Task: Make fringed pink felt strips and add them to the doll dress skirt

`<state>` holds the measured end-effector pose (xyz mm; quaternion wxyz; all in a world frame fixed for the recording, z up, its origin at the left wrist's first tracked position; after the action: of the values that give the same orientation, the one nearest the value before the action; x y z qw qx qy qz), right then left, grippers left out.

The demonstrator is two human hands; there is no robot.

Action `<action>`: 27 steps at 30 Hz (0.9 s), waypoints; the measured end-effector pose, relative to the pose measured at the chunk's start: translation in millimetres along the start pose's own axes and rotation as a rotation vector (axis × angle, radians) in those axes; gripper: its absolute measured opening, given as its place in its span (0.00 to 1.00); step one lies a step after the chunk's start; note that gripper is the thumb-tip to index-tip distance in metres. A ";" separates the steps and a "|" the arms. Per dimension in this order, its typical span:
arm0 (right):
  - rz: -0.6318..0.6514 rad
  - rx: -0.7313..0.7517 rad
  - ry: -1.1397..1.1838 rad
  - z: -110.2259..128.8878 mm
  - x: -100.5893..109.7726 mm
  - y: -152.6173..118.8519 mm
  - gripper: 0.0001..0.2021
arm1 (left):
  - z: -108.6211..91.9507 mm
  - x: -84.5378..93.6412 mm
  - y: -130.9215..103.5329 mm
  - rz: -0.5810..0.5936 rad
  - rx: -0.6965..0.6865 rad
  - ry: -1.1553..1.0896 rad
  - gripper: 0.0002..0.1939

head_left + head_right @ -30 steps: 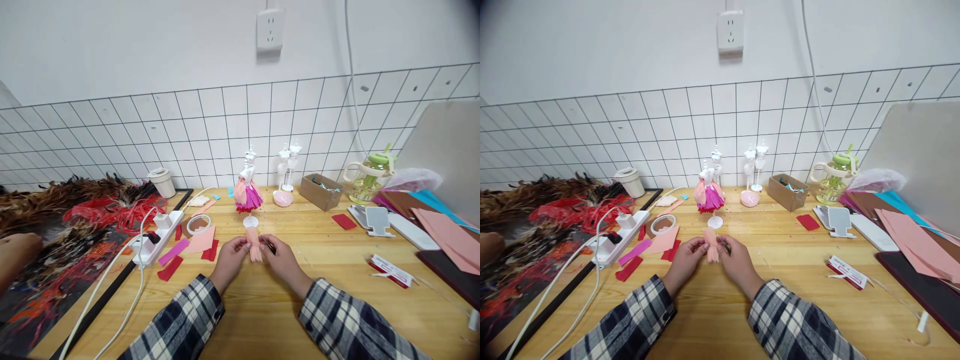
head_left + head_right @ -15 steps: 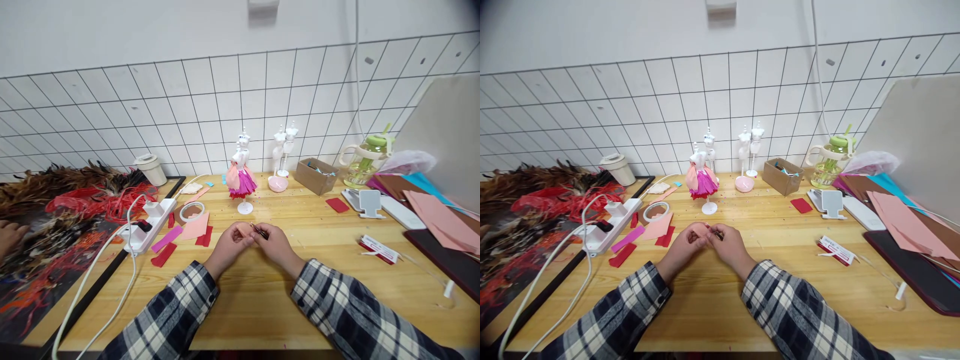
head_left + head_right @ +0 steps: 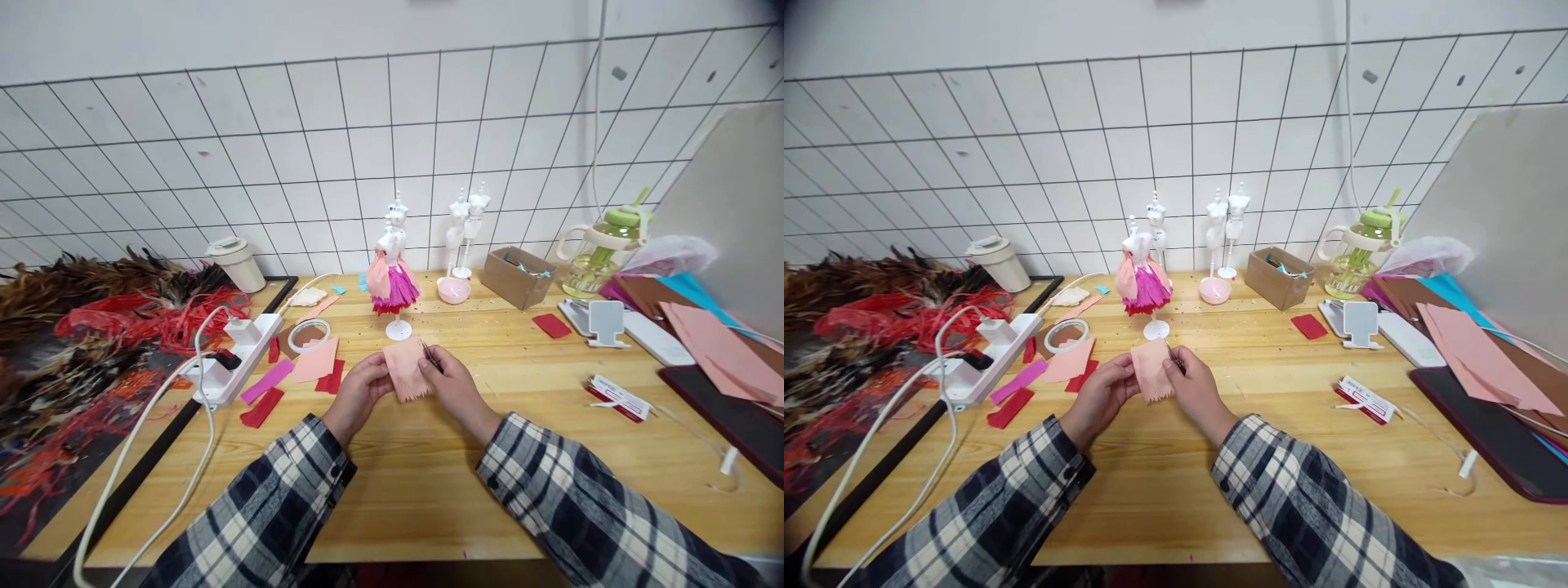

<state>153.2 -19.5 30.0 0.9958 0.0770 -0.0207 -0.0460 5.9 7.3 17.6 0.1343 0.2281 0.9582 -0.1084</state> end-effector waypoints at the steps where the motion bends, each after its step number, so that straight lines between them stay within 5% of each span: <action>1: 0.007 0.000 0.004 0.1 -1.0 -0.6 0.11 | 0.0 -3.6 -0.8 0.038 0.005 -0.012 0.18; 5: 0.028 0.008 0.010 1.8 -2.8 -1.6 0.12 | 3.3 -10.0 -1.4 0.076 0.038 0.039 0.25; 17: -0.062 0.049 -0.156 0.7 16.9 5.9 0.12 | 1.4 12.6 2.1 -0.061 0.067 0.027 0.13; 23: -0.028 0.052 -0.103 1.2 11.3 3.6 0.12 | 4.1 -8.3 -5.3 0.147 0.151 -0.082 0.24; 27: -0.038 0.064 -0.113 5.6 12.1 2.5 0.12 | 13.8 -10.7 -8.1 0.151 0.265 0.059 0.22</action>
<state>165.1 -19.1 36.4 0.9890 0.1063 -0.0767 -0.0685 14.2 -7.8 9.1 0.0828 0.3183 0.9192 -0.2166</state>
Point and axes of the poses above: each hand's wrist, its own y-axis towards the middle knuckle, its own x-axis out of the back of the hand, z = x × y, the point moved 6 cm from there along y, towards the middle knuckle, and after that the axes turned 9 degrees about y, right-handed, at the moved point
